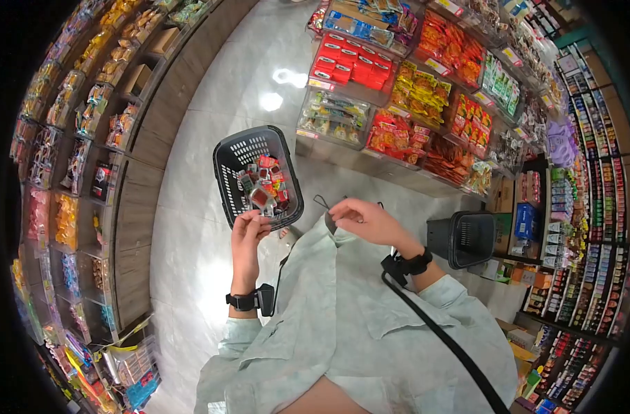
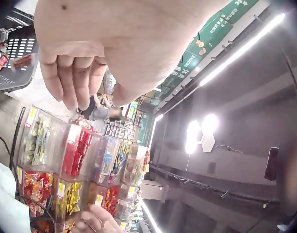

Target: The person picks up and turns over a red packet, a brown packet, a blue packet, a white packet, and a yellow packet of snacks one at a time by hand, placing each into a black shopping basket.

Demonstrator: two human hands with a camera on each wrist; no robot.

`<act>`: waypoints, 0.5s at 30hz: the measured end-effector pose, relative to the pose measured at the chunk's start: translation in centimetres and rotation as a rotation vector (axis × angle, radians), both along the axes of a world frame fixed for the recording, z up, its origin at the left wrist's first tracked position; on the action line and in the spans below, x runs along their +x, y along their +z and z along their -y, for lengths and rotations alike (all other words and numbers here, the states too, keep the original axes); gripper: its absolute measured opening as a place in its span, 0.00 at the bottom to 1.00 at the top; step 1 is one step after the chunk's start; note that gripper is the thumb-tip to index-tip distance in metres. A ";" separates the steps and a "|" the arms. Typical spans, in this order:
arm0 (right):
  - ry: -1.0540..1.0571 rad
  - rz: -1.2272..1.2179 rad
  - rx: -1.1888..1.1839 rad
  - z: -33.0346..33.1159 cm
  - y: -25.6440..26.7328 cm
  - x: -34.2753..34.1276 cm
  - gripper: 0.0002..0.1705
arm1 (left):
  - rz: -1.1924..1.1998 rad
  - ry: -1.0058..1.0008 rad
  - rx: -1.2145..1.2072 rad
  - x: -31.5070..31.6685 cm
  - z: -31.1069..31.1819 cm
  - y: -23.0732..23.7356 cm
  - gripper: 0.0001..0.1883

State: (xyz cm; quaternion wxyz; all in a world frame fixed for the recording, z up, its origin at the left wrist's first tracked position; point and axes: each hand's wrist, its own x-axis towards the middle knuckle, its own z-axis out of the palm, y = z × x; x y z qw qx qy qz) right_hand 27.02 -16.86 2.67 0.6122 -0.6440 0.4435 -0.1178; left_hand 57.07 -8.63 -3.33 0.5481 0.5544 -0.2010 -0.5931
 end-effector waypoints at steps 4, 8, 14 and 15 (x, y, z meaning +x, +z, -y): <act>-0.058 -0.047 0.000 0.9 0.8 -4.8 0.17 | -0.010 -0.017 0.014 0.5 -1.0 -0.8 0.10; -0.151 -0.231 -0.048 3.4 3.8 -12.2 0.15 | -0.052 -0.051 0.029 -0.5 -1.7 -2.0 0.09; -0.444 -0.278 -0.452 9.3 7.6 -16.5 0.13 | -0.026 -0.183 0.069 -2.8 -0.6 -2.4 0.09; -0.491 -0.194 -0.474 10.0 8.1 -15.3 0.13 | -0.010 -0.194 0.076 -3.3 -0.1 -2.2 0.09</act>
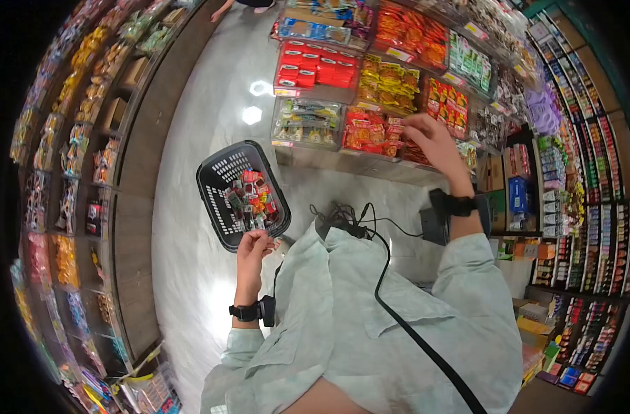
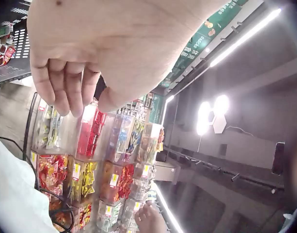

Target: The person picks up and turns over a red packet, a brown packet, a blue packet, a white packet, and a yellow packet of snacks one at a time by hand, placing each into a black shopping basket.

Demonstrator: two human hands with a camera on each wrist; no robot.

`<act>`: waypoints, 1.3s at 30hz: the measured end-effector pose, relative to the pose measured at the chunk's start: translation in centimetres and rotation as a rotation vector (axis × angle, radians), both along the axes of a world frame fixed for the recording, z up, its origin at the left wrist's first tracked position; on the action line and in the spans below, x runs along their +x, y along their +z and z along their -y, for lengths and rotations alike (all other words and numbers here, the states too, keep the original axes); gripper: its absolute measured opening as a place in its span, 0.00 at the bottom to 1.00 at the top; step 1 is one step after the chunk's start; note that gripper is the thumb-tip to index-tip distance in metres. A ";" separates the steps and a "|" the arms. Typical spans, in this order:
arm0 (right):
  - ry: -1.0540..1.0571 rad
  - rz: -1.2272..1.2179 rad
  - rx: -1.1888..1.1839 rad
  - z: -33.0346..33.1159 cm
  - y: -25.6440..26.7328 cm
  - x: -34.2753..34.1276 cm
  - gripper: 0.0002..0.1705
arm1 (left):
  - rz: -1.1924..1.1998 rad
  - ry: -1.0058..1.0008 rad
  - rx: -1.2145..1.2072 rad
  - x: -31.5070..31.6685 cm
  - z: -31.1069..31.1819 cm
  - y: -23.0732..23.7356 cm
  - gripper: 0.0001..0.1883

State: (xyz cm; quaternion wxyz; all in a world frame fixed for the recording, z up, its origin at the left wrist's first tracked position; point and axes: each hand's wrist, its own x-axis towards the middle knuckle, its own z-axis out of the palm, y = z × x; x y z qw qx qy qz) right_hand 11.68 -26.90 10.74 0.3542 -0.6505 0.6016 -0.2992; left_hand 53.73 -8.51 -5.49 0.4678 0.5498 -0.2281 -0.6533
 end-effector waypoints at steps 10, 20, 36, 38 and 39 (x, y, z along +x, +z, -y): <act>0.409 0.431 0.000 1.8 -8.0 7.7 0.10 | 0.119 -0.034 -0.007 -10.9 7.0 2.0 0.08; 0.514 0.556 0.392 3.5 -11.8 -2.1 0.13 | 0.267 -0.281 -0.045 -24.9 13.5 4.4 0.12; 0.060 0.534 0.334 9.4 -12.3 -10.9 0.12 | 1.206 -0.608 -0.599 -21.6 32.4 0.0 0.12; -0.015 0.507 0.299 10.7 -11.6 -10.8 0.13 | 1.358 -0.597 -0.693 -20.1 36.5 -2.2 0.15; -0.055 0.495 0.280 11.5 -11.3 -10.7 0.13 | 1.399 -0.600 -0.687 -19.3 38.9 -3.2 0.17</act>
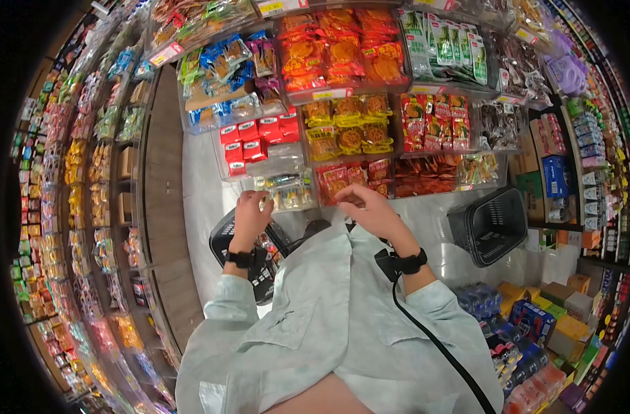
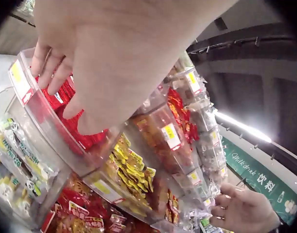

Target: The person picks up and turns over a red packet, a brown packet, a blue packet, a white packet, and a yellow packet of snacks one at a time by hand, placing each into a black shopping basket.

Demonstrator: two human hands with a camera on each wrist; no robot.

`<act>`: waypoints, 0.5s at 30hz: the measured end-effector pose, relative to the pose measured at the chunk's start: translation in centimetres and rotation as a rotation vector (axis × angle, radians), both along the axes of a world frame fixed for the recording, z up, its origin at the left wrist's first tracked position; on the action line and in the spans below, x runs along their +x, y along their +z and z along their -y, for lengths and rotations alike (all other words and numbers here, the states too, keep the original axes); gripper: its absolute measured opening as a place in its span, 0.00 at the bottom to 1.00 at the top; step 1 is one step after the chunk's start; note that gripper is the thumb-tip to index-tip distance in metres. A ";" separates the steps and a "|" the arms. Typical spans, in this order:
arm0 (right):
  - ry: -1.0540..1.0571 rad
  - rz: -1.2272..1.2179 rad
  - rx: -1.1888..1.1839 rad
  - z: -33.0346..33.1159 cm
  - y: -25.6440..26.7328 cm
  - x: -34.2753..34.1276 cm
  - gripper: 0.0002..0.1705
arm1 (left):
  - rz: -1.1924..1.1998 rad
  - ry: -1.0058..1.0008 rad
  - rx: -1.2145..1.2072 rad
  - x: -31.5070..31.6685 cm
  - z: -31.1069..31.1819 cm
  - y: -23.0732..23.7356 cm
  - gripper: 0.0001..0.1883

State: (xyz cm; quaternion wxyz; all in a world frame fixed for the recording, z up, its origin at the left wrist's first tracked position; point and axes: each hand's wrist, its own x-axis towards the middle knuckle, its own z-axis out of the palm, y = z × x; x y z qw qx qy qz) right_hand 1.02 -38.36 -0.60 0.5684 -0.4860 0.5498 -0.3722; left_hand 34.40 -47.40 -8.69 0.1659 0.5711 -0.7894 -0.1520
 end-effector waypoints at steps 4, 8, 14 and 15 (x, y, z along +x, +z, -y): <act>-0.147 0.003 0.035 2.2 0.3 1.4 0.12 | 0.237 0.080 0.113 1.9 8.3 -1.3 0.23; -0.251 -0.037 0.078 3.4 0.6 2.9 0.13 | 0.374 -0.002 0.161 3.7 14.4 -3.6 0.22; -0.395 -0.001 0.155 4.2 1.1 5.0 0.13 | 0.535 -0.232 0.172 5.0 18.0 -8.2 0.23; -0.409 -0.003 0.158 4.4 1.1 5.3 0.13 | 0.531 -0.235 0.215 4.9 18.2 -8.4 0.23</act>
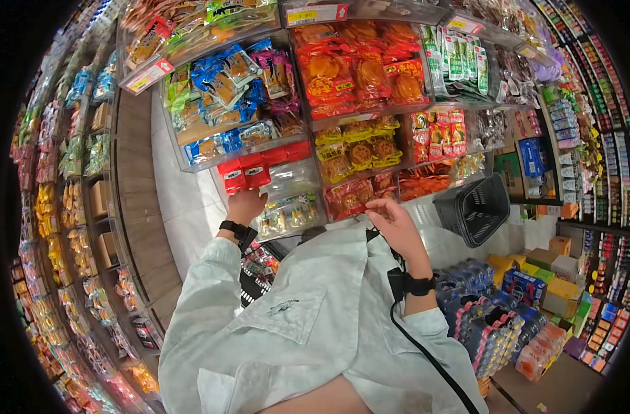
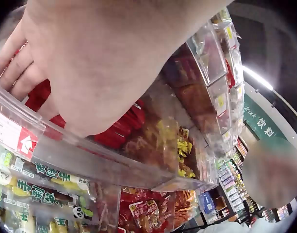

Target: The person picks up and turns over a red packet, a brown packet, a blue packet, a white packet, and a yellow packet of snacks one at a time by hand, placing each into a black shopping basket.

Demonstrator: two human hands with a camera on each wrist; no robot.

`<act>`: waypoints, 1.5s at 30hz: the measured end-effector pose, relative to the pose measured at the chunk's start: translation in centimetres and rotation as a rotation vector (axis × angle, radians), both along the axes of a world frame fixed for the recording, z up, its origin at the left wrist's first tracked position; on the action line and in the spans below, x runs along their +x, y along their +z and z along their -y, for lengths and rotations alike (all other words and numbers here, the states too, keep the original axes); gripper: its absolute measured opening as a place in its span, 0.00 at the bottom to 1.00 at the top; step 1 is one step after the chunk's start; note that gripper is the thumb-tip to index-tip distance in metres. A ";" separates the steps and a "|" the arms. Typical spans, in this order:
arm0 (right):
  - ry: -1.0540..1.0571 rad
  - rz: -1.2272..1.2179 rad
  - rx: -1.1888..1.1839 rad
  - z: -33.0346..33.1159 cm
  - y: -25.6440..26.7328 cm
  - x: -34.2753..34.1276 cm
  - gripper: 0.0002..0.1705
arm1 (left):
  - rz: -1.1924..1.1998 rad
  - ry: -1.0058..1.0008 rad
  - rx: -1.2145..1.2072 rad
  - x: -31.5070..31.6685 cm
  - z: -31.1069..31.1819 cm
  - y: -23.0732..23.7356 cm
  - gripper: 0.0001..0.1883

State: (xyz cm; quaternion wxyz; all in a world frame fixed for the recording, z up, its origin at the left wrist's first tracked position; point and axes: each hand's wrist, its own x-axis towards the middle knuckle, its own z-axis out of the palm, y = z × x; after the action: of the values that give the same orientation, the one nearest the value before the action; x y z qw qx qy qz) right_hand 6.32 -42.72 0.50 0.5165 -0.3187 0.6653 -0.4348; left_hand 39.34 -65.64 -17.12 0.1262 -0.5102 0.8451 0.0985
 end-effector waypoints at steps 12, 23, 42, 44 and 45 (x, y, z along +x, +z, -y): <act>-0.009 0.029 -0.028 2.3 0.2 0.8 0.13 | -0.012 0.028 0.012 0.6 0.9 1.8 0.20; 0.297 0.035 -0.131 1.7 0.1 -1.6 0.14 | -1.002 0.437 0.095 -3.6 -10.8 17.1 0.09; 0.739 0.392 -0.213 -8.2 -2.2 -4.2 0.24 | -1.286 0.711 0.220 -16.0 -37.2 19.7 0.29; 0.774 0.373 -0.230 -8.8 -2.2 -3.6 0.24 | -1.331 0.787 0.207 -15.9 -38.4 20.0 0.33; 0.792 0.359 -0.238 -9.1 -2.0 -3.2 0.23 | -1.358 0.824 0.201 -15.8 -38.9 20.0 0.35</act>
State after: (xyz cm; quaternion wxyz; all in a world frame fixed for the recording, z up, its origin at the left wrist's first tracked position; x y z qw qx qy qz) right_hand 3.09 -33.65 -1.53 0.7101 -0.5253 0.3374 -0.3255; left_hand 23.55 -26.74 2.86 -0.4170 -0.5960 0.4678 0.5021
